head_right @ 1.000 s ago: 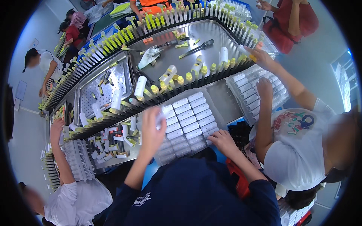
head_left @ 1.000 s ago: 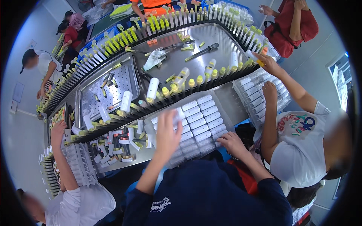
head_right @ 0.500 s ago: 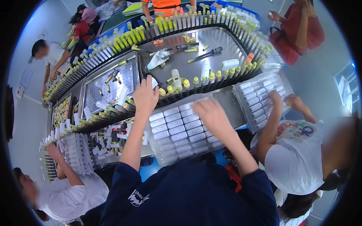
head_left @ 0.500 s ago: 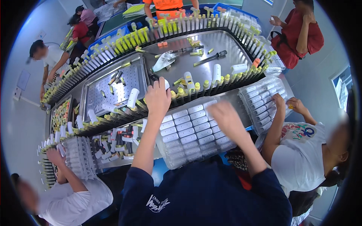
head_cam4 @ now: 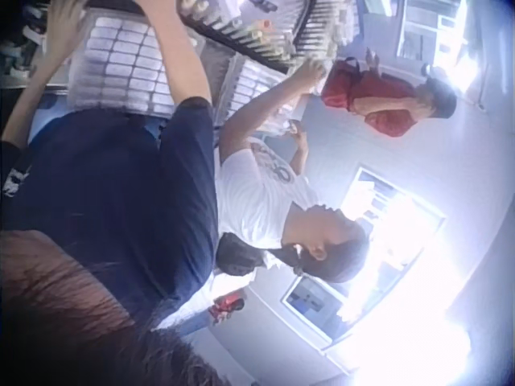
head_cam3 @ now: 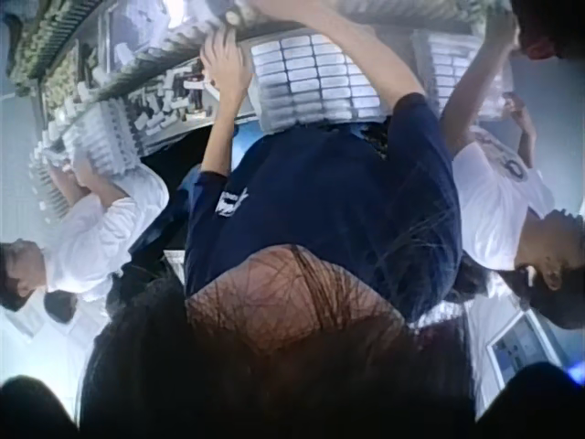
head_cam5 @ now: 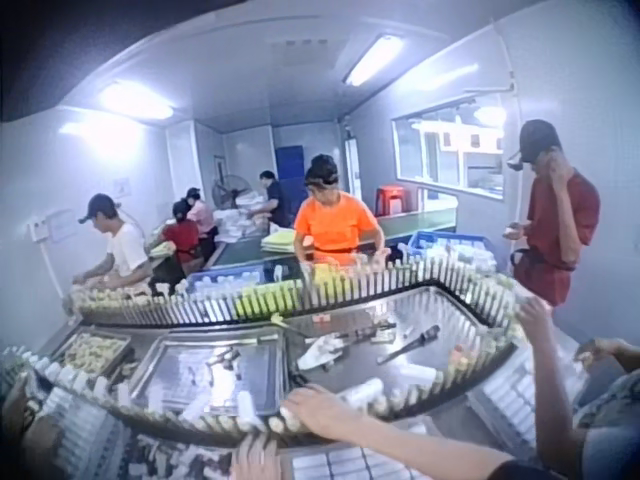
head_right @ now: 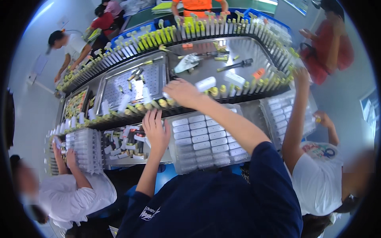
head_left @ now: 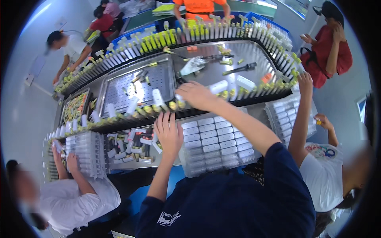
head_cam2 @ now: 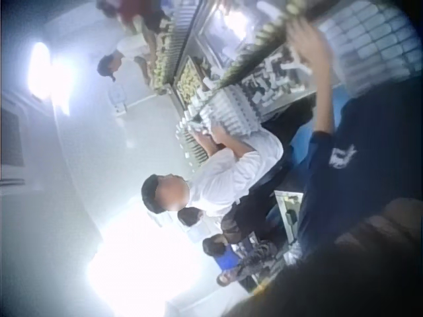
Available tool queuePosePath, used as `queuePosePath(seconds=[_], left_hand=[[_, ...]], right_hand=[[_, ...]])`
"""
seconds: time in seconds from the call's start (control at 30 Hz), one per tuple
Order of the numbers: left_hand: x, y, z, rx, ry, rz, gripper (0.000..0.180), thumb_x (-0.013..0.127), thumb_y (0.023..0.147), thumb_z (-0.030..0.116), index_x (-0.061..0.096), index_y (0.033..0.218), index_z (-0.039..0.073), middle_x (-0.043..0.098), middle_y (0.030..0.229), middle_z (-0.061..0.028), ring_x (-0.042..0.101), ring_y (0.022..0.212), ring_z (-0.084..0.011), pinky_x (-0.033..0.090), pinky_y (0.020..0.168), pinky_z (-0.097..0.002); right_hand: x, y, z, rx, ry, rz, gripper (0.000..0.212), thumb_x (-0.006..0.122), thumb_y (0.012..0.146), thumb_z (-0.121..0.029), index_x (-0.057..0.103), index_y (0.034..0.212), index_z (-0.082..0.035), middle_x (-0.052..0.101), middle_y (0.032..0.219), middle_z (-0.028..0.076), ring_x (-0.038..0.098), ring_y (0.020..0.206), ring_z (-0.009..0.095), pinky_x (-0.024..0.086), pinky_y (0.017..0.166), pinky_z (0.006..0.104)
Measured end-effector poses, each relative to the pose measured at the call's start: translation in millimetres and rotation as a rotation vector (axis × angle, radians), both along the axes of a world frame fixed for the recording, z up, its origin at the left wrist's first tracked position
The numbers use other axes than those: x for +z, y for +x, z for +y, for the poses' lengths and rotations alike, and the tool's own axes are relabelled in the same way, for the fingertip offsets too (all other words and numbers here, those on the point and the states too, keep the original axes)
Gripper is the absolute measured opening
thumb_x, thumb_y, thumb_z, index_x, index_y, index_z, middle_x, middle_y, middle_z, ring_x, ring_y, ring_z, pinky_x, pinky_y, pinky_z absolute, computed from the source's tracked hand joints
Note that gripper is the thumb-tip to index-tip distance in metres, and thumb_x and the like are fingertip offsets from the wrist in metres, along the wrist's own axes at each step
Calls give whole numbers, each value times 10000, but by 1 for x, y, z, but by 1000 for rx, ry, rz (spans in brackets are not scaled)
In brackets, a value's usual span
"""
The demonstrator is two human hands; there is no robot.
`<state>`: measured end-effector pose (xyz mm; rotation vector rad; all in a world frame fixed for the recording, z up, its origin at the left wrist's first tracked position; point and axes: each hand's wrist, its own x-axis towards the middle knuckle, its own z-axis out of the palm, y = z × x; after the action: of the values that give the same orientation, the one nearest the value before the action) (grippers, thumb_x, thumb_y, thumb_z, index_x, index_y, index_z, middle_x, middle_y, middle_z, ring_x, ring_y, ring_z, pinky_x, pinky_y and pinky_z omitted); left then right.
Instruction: The person repeatedly picks small white bottles from a tray and places them into a clear plastic organizer. They also handle yellow caps and other small components on a metal table, arranging them into rows. The task is performed by hand without visible tools.
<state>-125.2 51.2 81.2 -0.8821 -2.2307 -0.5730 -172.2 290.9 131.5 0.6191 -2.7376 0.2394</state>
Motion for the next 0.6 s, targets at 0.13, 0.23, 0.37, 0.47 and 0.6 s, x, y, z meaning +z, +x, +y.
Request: queuePosePath(seconds=[0.13,0.23,0.37,0.47,0.6], left_hand=[[-55,60,-7,-234,-157,-340,384,739,916,93,676,1291,37,653,1343,-157,590,1310,-387,462,1094,-543],[-74,61,4,-331,-303,-461,320,699,954,128,691,1260,38,678,1281,-165,618,1266,-359,489,1068,-514],[-105,51,3,-274,-110,-516,253,657,990,161,698,1213,49,693,1207,-144,639,1203,-335,511,1030,-487],[-95,34,-2,-337,-213,-542,247,689,979,145,700,1209,55,692,1194,-122,637,1203,-339,518,1016,-481],[-83,25,2,-343,-310,-619,283,762,923,113,716,1196,54,684,1176,-118,632,1204,-354,522,1020,-480]], right_hand=[[-23,5,-52,24,-326,112,550,768,917,-176,590,1428,-81,570,1556,118,522,1470,320,367,1232,652],[-22,25,-76,-8,-231,203,587,754,926,-151,573,1480,-76,549,1577,130,512,1483,317,345,1252,658],[-21,103,-88,80,-310,144,530,728,929,-113,612,1443,-65,585,1520,127,546,1436,320,407,1221,573],[-49,184,-58,-23,-390,-173,392,659,929,-141,683,1315,-75,657,1340,95,599,1325,286,478,1117,519],[-103,249,-40,-165,-266,-308,246,682,958,-143,720,1199,-112,662,1214,81,621,1211,291,499,1041,488]])
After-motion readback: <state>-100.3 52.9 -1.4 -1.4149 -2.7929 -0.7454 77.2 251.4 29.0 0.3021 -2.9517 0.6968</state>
